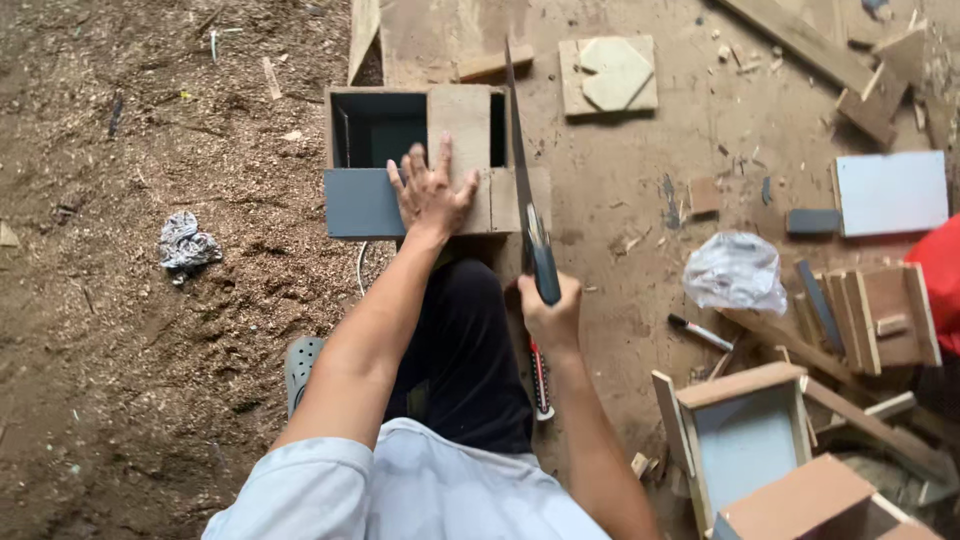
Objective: The person assembles a small wooden box by hammering nails into a wooden panel and then sawing a slot into the same panel. The person uses a hammer and a hand saw to complete the task.
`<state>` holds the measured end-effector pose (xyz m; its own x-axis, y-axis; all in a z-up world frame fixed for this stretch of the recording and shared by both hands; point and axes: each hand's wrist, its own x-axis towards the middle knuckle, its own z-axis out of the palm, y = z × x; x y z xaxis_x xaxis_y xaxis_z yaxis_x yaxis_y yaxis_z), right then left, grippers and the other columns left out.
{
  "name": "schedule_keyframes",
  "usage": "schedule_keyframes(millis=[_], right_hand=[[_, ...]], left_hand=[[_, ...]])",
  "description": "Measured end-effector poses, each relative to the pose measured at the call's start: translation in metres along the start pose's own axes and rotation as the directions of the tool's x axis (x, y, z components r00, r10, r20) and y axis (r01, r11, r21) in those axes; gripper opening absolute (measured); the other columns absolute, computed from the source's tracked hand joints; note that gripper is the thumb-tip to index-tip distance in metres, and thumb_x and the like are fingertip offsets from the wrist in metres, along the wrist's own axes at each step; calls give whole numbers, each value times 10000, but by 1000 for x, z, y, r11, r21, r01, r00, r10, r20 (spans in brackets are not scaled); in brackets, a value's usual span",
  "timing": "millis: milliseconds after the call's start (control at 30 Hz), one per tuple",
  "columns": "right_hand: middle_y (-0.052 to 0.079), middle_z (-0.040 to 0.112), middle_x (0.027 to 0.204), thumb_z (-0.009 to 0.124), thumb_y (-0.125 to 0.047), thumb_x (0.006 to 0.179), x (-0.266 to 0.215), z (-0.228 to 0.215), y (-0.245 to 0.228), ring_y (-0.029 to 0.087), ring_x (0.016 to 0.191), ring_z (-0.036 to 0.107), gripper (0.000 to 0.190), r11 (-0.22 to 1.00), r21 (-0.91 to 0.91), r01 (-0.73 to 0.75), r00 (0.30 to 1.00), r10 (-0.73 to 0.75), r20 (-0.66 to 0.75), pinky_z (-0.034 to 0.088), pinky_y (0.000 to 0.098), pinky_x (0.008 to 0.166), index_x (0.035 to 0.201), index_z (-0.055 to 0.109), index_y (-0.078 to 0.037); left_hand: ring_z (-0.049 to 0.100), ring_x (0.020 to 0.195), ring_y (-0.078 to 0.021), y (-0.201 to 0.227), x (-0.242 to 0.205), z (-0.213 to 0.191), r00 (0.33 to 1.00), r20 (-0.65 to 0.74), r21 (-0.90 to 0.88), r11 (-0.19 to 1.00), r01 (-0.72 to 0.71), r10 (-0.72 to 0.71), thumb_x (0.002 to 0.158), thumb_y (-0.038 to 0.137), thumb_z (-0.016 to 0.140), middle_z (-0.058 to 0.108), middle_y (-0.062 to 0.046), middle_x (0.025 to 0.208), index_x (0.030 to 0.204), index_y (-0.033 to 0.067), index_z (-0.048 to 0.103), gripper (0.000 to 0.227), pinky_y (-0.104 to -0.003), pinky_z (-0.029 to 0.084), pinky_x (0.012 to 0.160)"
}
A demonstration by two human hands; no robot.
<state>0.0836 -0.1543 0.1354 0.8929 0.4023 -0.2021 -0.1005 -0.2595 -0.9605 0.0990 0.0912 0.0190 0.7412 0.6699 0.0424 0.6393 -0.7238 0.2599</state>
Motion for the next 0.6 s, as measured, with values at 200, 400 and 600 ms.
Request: schedule_keyframes(millis=[200, 400, 600], right_hand=[[-38, 504, 572, 694, -70, 863, -46, -22, 9, 50, 531, 474, 233, 1000, -12, 16, 1000, -16, -15, 373, 290, 463, 672, 568, -23], [-10, 499, 556, 699, -84, 884, 3, 3, 32, 75, 508, 464, 298, 999, 6, 48, 998, -47, -39, 362, 315, 464, 656, 524, -7], [-9, 486, 568, 691, -69, 889, -41, -17, 15, 74, 539, 465, 279, 993, -55, 102, 994, -104, -32, 375, 305, 474, 675, 524, -4]], left_hand=[[81, 1598, -340, -7, 5, 26, 996, 52, 12, 997, -74, 73, 1028, 652, 429, 55, -171, 1736, 1605, 285, 381, 685, -648, 18, 1240], [40, 1572, -341, -6, -8, 10, 882, 292, 64, 913, -404, 370, 675, 931, 603, 28, -193, 1683, 1625, 87, 171, 1342, -626, 35, 1229], [85, 1585, -346, 0, -18, -13, 892, 185, 29, 905, -424, 412, 604, 884, 699, 89, -186, 1710, 1646, 128, 201, 1381, -627, 84, 1249]])
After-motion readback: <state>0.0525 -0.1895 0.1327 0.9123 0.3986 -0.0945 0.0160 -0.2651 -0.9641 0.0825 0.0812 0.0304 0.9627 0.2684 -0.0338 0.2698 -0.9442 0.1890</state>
